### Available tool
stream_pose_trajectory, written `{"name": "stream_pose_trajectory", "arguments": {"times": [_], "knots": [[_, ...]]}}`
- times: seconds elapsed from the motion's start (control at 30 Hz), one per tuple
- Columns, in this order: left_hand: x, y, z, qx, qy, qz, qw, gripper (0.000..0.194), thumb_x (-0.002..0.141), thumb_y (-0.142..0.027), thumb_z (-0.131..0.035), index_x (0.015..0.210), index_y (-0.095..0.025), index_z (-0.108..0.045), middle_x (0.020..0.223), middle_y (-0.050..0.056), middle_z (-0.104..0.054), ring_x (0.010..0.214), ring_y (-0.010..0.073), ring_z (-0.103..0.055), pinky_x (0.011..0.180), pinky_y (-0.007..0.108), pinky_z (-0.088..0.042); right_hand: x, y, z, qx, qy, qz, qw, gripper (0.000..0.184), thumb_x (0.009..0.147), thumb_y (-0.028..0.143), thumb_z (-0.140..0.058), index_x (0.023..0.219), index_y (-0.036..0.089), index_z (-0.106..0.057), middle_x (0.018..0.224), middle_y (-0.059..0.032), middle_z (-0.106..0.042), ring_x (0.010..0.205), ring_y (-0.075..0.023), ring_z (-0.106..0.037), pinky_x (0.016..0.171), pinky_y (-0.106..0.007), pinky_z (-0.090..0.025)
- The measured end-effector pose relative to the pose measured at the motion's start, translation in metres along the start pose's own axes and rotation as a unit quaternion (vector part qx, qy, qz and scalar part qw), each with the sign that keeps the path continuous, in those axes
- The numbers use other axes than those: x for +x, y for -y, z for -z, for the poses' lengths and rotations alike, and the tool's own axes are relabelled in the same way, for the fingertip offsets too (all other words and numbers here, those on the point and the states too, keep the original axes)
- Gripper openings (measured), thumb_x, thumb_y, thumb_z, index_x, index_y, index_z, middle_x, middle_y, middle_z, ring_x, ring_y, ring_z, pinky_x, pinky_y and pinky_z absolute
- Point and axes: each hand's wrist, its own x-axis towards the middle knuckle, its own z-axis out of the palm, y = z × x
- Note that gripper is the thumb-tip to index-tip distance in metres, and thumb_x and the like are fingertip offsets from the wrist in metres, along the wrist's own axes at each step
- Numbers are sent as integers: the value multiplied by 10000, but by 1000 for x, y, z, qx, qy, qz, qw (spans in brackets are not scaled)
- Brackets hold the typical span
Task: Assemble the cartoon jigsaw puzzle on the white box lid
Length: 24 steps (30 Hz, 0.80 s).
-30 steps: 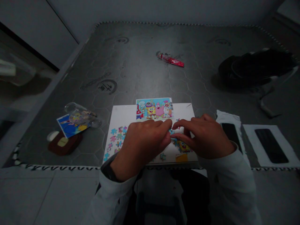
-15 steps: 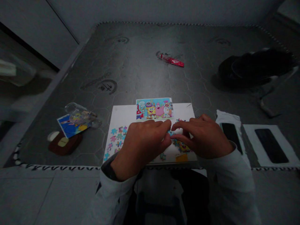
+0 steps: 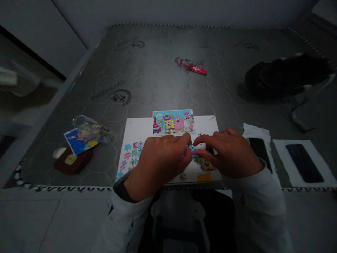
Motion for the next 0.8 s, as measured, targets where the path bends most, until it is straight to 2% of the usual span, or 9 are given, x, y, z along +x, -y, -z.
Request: {"name": "stream_pose_trajectory", "arguments": {"times": [0.47,0.8], "knots": [[0,0,2,5,-22,22,999,137,874,-337,-579,955,-243,-635,767,-4,-734,647,183,-659,521,270,-262,1,1,2,-16,-63,38,997,237,992,415,-530,984,232,-681,662,19,-681,587,-132,-552,680,-285,-263],[0,0,4,2,-29,31,999,119,847,-318,-615,917,-232,-658,732,-1,-708,629,157,-623,532,262,-281,2,5,-1,-27,-91,42,995,272,1009,411,-495,978,222,-688,661,12,-683,601,-140,-564,673,-293,-251]]}}
